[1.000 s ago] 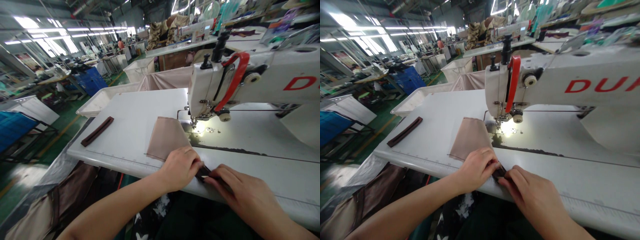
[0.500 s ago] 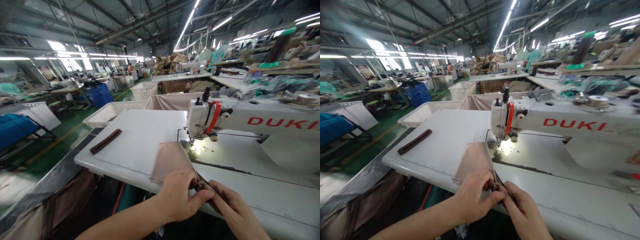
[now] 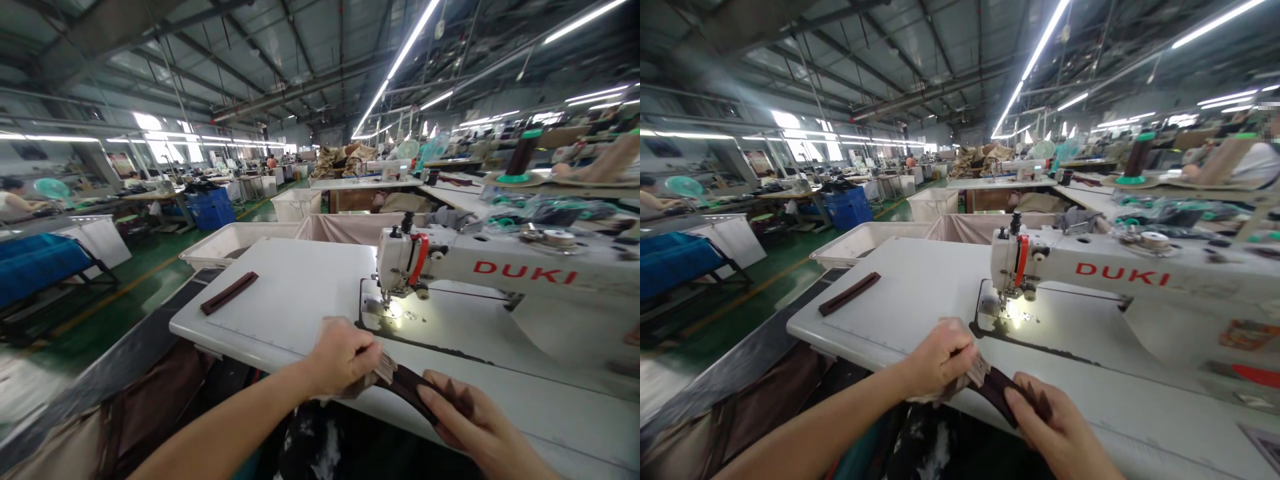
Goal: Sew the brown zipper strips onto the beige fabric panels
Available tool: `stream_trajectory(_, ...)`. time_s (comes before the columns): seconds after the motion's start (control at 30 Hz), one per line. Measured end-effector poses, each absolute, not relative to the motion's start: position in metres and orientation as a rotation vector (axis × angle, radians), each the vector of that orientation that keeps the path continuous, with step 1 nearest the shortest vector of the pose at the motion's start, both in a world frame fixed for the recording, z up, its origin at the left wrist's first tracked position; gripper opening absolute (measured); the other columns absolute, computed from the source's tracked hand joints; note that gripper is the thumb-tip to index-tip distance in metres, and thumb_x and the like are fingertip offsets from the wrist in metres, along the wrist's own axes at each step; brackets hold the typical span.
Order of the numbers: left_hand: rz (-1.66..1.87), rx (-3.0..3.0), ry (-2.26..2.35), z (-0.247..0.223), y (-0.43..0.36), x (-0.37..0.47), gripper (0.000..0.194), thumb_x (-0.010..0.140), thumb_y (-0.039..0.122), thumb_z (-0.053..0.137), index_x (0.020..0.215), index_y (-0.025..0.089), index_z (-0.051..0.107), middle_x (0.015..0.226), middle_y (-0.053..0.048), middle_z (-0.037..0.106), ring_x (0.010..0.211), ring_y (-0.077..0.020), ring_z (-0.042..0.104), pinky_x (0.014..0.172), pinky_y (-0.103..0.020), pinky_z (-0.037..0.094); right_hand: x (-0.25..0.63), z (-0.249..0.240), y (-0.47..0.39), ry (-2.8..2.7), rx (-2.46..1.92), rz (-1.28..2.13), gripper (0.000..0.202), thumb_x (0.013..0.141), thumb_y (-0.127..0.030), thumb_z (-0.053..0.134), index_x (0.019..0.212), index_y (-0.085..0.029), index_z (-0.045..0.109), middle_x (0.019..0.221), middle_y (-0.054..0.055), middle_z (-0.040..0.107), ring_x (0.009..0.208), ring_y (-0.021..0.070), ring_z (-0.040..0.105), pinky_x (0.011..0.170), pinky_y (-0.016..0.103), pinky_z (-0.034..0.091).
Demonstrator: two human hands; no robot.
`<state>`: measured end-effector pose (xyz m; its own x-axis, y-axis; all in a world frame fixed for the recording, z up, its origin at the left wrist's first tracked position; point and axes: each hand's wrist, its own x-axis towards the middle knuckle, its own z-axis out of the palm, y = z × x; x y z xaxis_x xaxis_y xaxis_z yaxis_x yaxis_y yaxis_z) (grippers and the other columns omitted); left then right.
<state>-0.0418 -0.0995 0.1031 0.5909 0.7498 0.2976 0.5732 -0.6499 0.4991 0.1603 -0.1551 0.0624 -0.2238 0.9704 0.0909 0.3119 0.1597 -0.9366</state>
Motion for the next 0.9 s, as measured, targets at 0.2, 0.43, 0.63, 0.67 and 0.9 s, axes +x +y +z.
stream_trajectory(0.2,0.535,2.593,1.214,0.067,-0.095,-0.020,0.034,0.098,0.031,0.044,0.069,0.017,0.056,0.068,0.000,0.057,0.067,-0.0141,0.055,0.063,-0.025,0.040,0.174,0.021,-0.147,-1.978,-1.371,0.525,0.036,0.093,-0.042,0.038,0.063,-0.023,0.042,0.051,-0.003,0.049,0.047,0.0137,0.047,0.046,0.024,0.036)
stream_trajectory(0.43,0.392,2.739,1.202,0.047,-0.104,0.011,0.036,0.090,0.051,0.055,0.084,0.016,0.059,0.091,-0.007,0.060,0.090,-0.0247,0.056,0.078,-0.036,0.045,0.188,-0.006,-0.168,-1.963,-1.612,0.434,0.024,0.093,-0.033,0.043,0.072,-0.023,0.050,0.054,-0.002,0.058,0.047,0.0183,0.058,0.044,0.027,0.036)
stream_trajectory(0.63,0.299,2.830,1.017,0.046,-0.092,0.013,0.023,0.098,0.030,0.043,0.086,0.017,0.057,0.087,-0.005,0.058,0.086,-0.0204,0.055,0.077,-0.033,0.043,0.189,0.013,-0.177,-2.082,-1.530,-0.459,0.038,0.099,-0.039,0.034,0.118,-0.010,0.052,0.080,0.007,0.061,0.064,0.0195,0.061,0.053,0.030,0.043)
stream_trajectory(0.67,0.300,2.828,1.011,0.047,-0.091,0.014,0.024,0.098,0.029,0.042,0.085,0.017,0.057,0.086,-0.004,0.058,0.085,-0.0202,0.055,0.076,-0.033,0.043,0.191,0.017,-0.175,-2.129,-1.504,-0.542,0.038,0.099,-0.035,0.034,0.119,-0.010,0.052,0.078,0.006,0.059,0.061,0.0185,0.058,0.053,0.030,0.042)
stream_trajectory(0.9,0.262,2.809,0.938,0.053,-0.083,0.018,0.022,0.097,0.027,0.045,0.083,0.016,0.058,0.086,-0.004,0.060,0.082,-0.0199,0.054,0.072,-0.032,0.041,0.202,0.024,-0.162,-2.305,-1.455,-0.572,0.024,0.098,-0.029,0.043,0.100,-0.015,0.061,0.075,0.004,0.058,0.060,0.0153,0.051,0.055,0.030,0.034)
